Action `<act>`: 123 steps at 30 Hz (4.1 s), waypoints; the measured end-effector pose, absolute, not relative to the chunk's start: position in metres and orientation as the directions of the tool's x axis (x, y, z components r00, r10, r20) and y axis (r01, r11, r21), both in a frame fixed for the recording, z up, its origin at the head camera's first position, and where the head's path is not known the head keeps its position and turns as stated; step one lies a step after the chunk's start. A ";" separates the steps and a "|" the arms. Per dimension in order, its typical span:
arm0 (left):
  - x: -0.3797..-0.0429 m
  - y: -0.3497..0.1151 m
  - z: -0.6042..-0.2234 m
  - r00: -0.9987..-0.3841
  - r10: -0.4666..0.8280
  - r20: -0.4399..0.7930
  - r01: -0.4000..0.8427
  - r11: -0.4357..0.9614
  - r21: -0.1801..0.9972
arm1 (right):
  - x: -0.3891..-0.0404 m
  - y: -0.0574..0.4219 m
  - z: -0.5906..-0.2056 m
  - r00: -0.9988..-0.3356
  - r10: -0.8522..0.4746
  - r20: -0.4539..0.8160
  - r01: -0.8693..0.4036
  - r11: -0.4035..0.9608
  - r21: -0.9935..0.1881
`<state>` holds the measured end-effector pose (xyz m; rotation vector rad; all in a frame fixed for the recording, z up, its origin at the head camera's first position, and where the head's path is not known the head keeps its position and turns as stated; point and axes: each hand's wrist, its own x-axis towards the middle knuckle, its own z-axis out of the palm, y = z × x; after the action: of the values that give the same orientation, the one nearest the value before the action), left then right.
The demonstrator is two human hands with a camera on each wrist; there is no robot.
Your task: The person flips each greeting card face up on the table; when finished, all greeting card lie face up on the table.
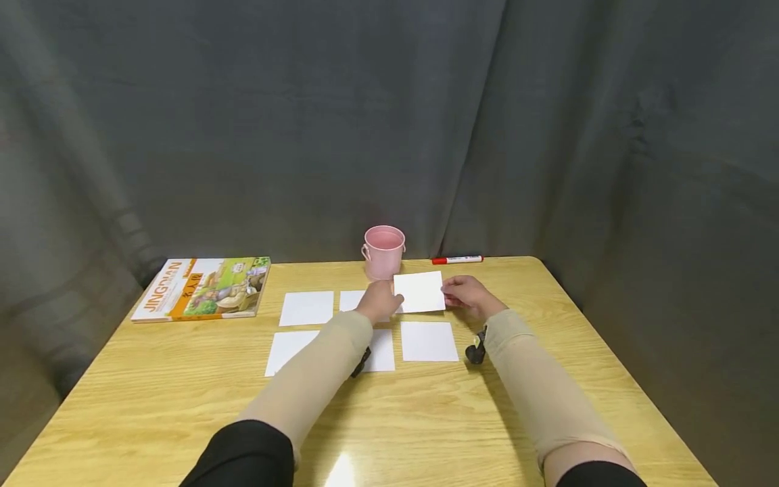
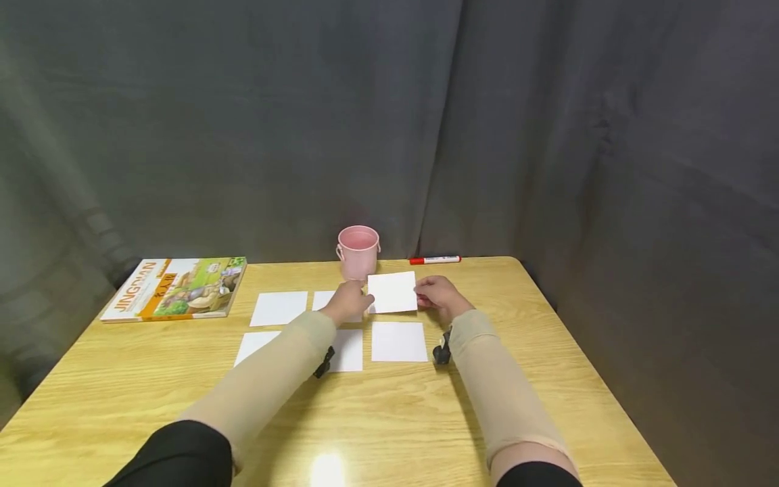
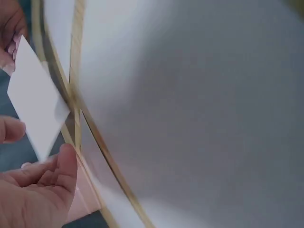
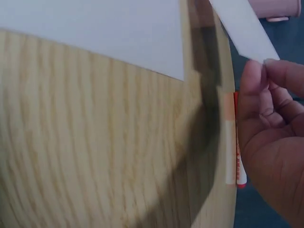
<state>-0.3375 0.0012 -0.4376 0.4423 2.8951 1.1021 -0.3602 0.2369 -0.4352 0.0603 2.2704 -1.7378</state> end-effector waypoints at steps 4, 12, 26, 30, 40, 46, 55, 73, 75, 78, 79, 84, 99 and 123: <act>-0.339 -0.002 -0.437 -0.975 0.219 0.031 0.165 0.628 0.760 | -0.357 0.240 -0.430 -0.959 -0.162 -0.233 0.190 0.243 -0.951; -0.344 -0.002 -0.436 -0.975 0.223 -0.006 0.113 0.517 0.849 | -0.354 0.244 -0.429 -0.965 -0.130 -0.230 0.197 0.224 -0.954; -0.336 0.009 -0.431 -0.985 0.095 -0.144 -0.138 0.066 0.988 | -0.352 0.255 -0.430 -0.953 -0.144 -0.267 0.259 0.069 -0.963; -0.333 0.008 -0.435 -0.989 0.088 -0.116 -0.107 0.101 0.989 | -0.350 0.252 -0.435 -0.950 -0.152 -0.271 0.254 0.121 -0.960; -0.331 0.006 -0.439 -0.995 0.088 -0.038 -0.027 0.131 0.991 | -0.354 0.246 -0.440 -0.958 -0.094 -0.270 0.237 0.269 -0.934; -0.335 0.004 -0.440 -0.993 0.097 -0.062 -0.048 0.145 0.988 | -0.354 0.245 -0.439 -0.960 -0.095 -0.264 0.219 0.336 -0.916; -0.339 0.003 -0.433 -0.975 0.215 -0.057 0.016 0.323 0.946 | -0.354 0.233 -0.431 -0.922 -0.307 -0.237 0.107 0.387 -0.916; -0.344 -0.018 -0.431 -1.000 0.006 -0.002 0.000 0.220 0.976 | -0.347 0.222 -0.434 -0.908 -0.287 -0.305 0.273 0.146 -0.951; -0.345 -0.020 -0.431 -0.999 -0.039 -0.006 -0.013 0.178 0.984 | -0.345 0.225 -0.437 -0.902 -0.303 -0.308 0.301 0.068 -0.951; -0.344 -0.020 -0.433 -0.997 -0.073 -0.009 -0.019 0.129 0.991 | -0.343 0.227 -0.441 -0.897 -0.327 -0.296 0.320 -0.020 -0.947; -0.344 -0.019 -0.433 -0.997 -0.075 -0.012 -0.021 0.118 0.993 | -0.343 0.228 -0.441 -0.900 -0.327 -0.290 0.319 -0.036 -0.947; -0.341 -0.014 -0.438 -0.998 -0.049 -0.047 -0.050 0.054 0.997 | -0.341 0.226 -0.442 -0.934 -0.245 -0.261 0.275 -0.025 -0.961; -0.337 -0.007 -0.443 -0.997 0.015 -0.077 -0.075 0.106 0.992 | -0.346 0.228 -0.443 -0.966 -0.037 -0.255 0.254 0.031 -0.967; -0.326 0.010 -0.443 -0.805 0.592 0.021 0.585 0.789 0.189 | -0.363 0.225 -0.445 -0.984 0.060 -0.165 0.162 0.674 -0.721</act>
<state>-0.3262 0.0102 -0.4432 0.9658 2.9335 0.2900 -0.3634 0.2253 -0.4446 0.1843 2.7564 -1.2054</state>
